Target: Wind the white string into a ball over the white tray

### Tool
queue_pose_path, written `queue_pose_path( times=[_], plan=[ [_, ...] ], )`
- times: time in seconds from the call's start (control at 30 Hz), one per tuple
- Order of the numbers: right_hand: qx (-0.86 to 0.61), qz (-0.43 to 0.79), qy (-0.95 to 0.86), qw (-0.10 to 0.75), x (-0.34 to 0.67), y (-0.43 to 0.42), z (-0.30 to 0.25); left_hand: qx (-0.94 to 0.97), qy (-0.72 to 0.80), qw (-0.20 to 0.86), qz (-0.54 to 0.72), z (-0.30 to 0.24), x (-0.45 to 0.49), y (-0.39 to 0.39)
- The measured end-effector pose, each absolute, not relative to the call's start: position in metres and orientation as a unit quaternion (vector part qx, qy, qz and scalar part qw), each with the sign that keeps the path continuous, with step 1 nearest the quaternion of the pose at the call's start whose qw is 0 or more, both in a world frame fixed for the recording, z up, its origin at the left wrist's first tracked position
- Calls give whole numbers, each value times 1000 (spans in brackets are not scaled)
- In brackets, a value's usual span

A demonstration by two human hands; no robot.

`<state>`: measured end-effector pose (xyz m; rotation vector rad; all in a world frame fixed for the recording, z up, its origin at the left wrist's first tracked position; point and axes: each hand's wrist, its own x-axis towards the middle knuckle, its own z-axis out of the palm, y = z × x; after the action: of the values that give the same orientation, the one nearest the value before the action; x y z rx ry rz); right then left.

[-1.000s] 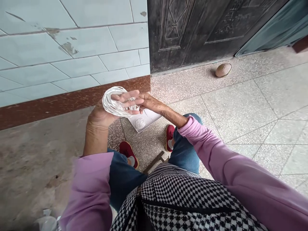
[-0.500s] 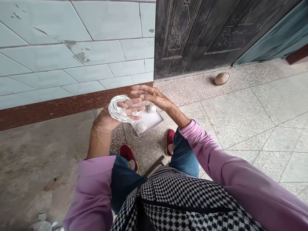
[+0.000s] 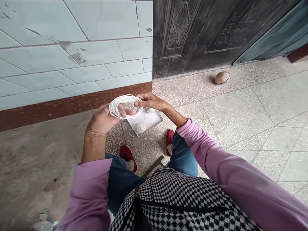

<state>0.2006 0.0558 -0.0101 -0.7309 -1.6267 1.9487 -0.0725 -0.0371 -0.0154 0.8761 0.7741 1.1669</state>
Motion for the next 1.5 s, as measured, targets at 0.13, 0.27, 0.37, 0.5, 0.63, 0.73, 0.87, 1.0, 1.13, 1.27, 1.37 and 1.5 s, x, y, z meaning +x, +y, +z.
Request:
queue_pose_path(
  times=[0.13,0.27,0.37,0.5,0.63,0.73,0.87,1.0,1.13,1.27,1.37,1.5],
  plan=[
    [-279,670,-634,265,210,66,-10,358,413,638,542,-15,-78,-32],
    [-298,651,-643,273,211,66,-10,374,442,613,538,-14,-80,-34],
    [-304,672,-614,280,206,63,-14,384,486,591,517,-13,-86,-36],
    [-275,722,-561,297,195,60,-20,381,528,564,508,-15,-89,-34],
    [-305,724,-528,323,193,60,-17,379,559,529,513,-23,-79,-28],
    [-335,729,-496,331,198,57,-8,380,559,526,516,-28,-73,-25],
    [-342,777,-438,296,201,48,5,378,555,536,512,-31,-76,-23],
    [-331,811,-390,282,196,40,7,364,563,539,510,-33,-76,-23],
    [-299,825,-347,332,187,40,4,339,561,579,485,-37,-63,-23],
    [-272,828,-323,370,179,42,4,324,540,655,418,-39,-49,-24],
    [-271,822,-334,373,177,45,2,338,521,667,412,-37,-43,-28],
    [-279,805,-373,368,181,46,-2,339,523,665,411,-33,-41,-33]
  ],
)
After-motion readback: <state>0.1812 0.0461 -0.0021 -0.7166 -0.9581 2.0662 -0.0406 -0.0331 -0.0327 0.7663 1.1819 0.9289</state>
